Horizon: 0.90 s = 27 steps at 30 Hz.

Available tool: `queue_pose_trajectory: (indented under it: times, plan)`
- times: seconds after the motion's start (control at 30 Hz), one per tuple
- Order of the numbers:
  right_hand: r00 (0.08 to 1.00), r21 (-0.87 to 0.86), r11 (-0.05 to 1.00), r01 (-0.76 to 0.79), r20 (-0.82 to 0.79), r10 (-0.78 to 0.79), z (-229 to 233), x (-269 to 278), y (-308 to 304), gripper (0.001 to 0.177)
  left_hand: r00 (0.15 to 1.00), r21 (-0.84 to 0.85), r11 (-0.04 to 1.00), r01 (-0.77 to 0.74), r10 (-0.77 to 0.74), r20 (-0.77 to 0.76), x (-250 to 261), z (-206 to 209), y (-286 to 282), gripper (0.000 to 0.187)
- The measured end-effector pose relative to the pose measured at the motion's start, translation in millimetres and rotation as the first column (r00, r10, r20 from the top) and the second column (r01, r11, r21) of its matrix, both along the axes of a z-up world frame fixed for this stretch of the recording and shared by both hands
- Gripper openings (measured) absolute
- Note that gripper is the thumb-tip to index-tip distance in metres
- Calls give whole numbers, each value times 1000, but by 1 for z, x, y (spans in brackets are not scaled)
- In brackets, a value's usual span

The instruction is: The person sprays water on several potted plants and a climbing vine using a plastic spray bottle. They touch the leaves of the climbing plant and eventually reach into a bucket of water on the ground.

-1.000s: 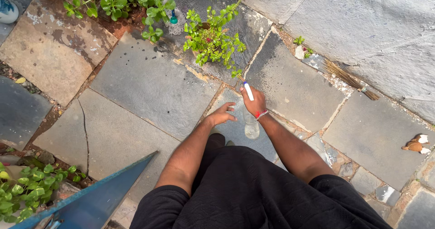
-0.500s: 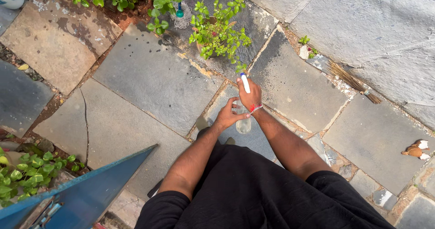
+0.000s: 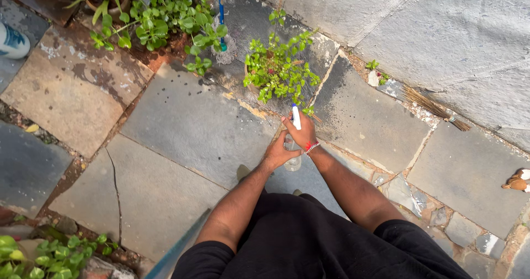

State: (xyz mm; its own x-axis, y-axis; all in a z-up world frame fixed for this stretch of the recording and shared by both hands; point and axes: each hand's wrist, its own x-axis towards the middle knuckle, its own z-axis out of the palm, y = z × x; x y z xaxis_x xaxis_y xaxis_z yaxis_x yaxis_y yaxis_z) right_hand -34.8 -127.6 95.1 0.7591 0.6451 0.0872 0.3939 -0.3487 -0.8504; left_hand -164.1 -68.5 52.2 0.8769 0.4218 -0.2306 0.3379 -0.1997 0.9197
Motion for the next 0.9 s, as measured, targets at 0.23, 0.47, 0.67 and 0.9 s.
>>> queue_pose_trajectory:
  times: [0.23, 0.47, 0.67, 0.9]
  plan:
    - [987, -138, 983, 118, 123, -101, -28, -6, 37, 41, 973, -44, 985, 164, -169, -154, -8, -1, 53, 96]
    - [987, -229, 966, 119, -77, -140, -46, -16, 45, 43, 933, -99, 971, 217, -236, -270, -21, 1, 75, 98]
    - [982, -291, 944, 155, -60, -180, -80, -21, 47, 37, 901, -158, 958, 240, -280, -332, -25, -15, 78, 101]
    - [960, -360, 926, 113, -202, -195, -66, -31, 64, 41, 874, -177, 950, 258, -307, -376, -32, -17, 94, 103]
